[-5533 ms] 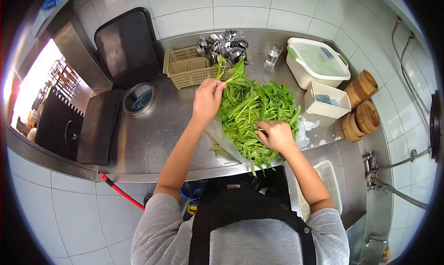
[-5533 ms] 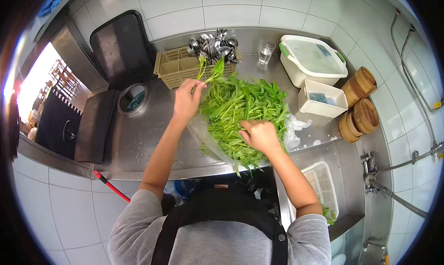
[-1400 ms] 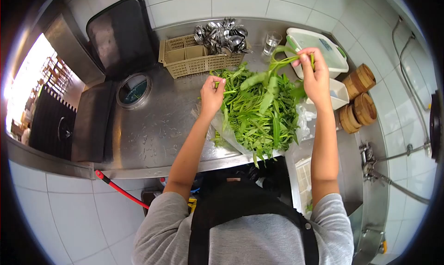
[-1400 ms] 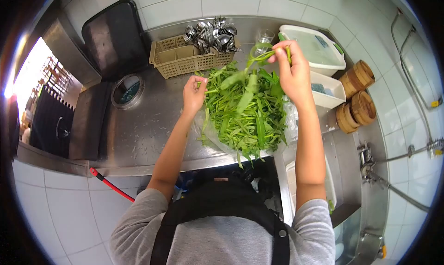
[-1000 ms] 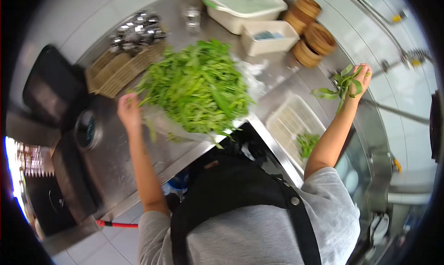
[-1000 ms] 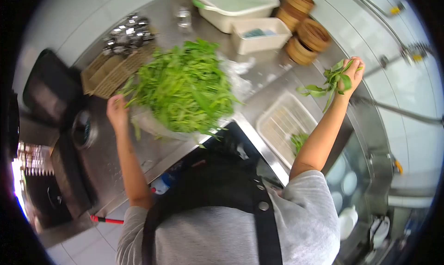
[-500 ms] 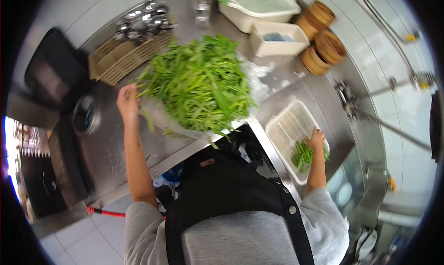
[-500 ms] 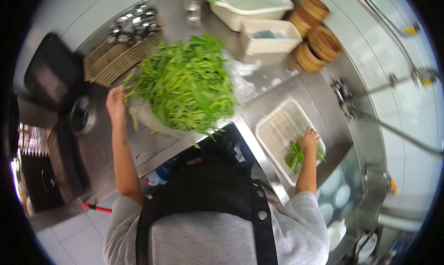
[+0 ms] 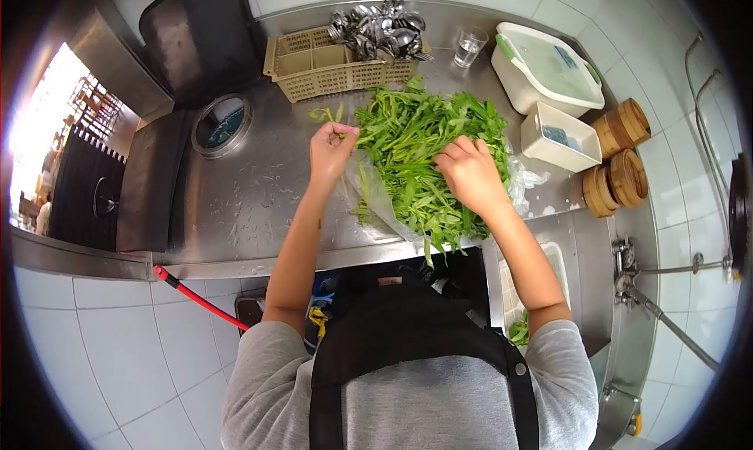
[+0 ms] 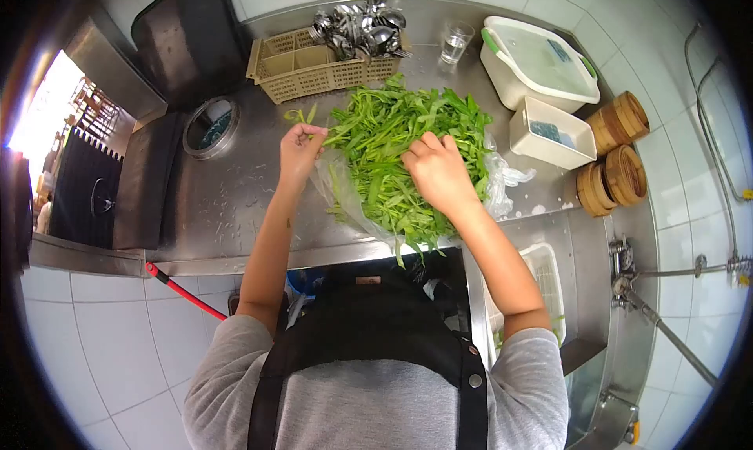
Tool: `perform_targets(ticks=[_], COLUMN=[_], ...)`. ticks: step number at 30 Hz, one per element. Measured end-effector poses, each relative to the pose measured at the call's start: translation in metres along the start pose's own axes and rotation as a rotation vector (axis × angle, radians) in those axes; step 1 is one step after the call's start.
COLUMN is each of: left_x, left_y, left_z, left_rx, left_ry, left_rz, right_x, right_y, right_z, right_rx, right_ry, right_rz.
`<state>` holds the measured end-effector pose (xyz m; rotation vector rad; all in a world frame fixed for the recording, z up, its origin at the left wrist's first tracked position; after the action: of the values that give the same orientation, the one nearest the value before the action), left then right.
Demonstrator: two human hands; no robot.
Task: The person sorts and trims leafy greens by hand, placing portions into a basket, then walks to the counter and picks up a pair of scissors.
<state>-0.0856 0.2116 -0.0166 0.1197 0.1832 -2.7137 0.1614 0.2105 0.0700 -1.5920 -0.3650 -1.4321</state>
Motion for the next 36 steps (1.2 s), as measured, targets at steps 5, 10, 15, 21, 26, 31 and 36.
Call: perform_targets(ticks=[5, 10, 15, 21, 26, 31, 36], left_x=[0.01, -0.003, -0.033, -0.043, -0.065, -0.081, -0.091], left_y=[0.008, -0.002, -0.01, -0.016, -0.007, -0.001, 0.008], left_z=[0.026, 0.043, 0.043, 0.072, 0.093, 0.086, 0.086], left_rx=[-0.024, -0.008, 0.028, -0.184, -0.184, -0.15, -0.175], left_ry=[0.096, 0.204, 0.274, 0.072, -0.003, -0.094, -0.235], left_rz=[-0.012, -0.082, -0.131, -0.196, -0.414, -0.485, -0.461], right_x=[-0.004, 0.016, -0.012, 0.069, 0.097, 0.08, 0.07], right_y=[-0.011, -0.019, -0.01, -0.026, -0.026, -0.02, -0.018], right_z=[0.015, 0.028, 0.024, 0.04, 0.039, 0.032, 0.028], right_rx=[0.029, 0.038, 0.081, -0.026, -0.013, -0.054, -0.036], right_ry=[0.144, 0.015, 0.07, 0.08, 0.076, 0.058, 0.015], right_rz=[-0.1, -0.139, -0.319, 0.115, 0.249, 0.259, 0.327])
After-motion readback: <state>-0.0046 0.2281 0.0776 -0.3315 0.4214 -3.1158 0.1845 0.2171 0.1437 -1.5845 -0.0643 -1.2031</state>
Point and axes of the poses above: each hand's wrist, its own y-axis away from the middle knuckle, its own x-axis out of the back of the hand, z = x × y, the point moved 3 cm from there along -y, towards the middle knuckle, and after that the axes turned 5 degrees about y, right-handed, at the moved point
